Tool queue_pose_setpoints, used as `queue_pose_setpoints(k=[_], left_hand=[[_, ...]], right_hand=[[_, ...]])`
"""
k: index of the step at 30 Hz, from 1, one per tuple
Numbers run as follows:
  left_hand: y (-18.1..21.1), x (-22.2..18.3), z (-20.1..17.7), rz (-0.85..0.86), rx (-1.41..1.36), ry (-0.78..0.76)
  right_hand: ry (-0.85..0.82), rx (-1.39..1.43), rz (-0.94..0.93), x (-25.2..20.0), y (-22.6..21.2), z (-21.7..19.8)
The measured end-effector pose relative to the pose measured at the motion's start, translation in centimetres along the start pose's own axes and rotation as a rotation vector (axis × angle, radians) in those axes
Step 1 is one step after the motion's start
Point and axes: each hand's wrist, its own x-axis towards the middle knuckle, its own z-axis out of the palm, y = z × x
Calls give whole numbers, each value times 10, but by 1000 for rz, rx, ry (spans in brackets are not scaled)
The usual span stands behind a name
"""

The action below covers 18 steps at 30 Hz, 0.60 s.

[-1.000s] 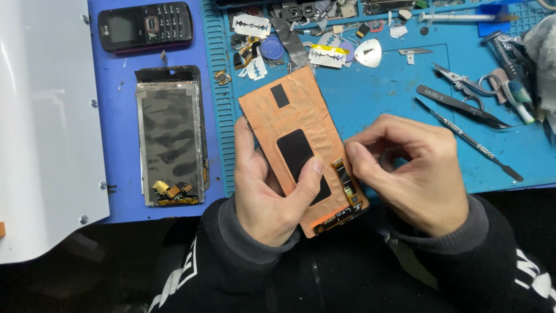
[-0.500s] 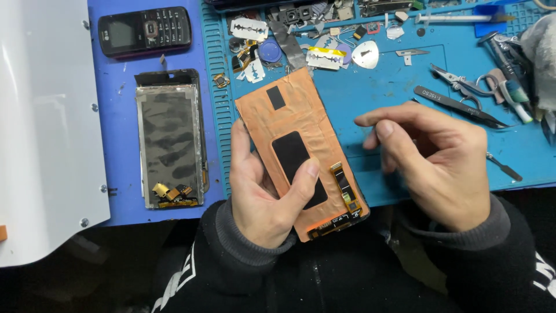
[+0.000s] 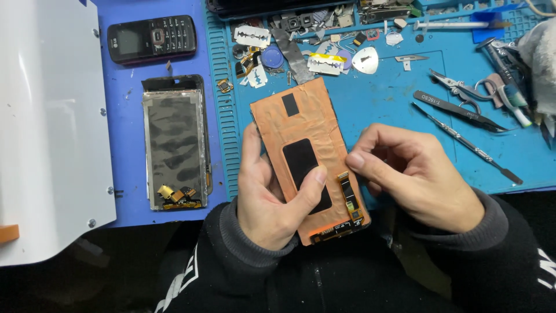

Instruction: Repairing a smartphone by cleaning and disassembling internal screen components at a workbench.

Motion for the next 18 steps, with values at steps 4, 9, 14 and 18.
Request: queue_pose_setpoints(k=[4,9,14,18], left_hand=[[3,2,-1,-6,-7,31],[-1,2,0,46,-13,0],[8,-2,5,144,125,-49],[8,0,6,84,153,-71]], right_hand=[[15,167,9,-8,6,-7],[81,92,-57,-9,-6,-2],[46,99,-24,-9,3,10],[49,146,-66,-10,5,3]])
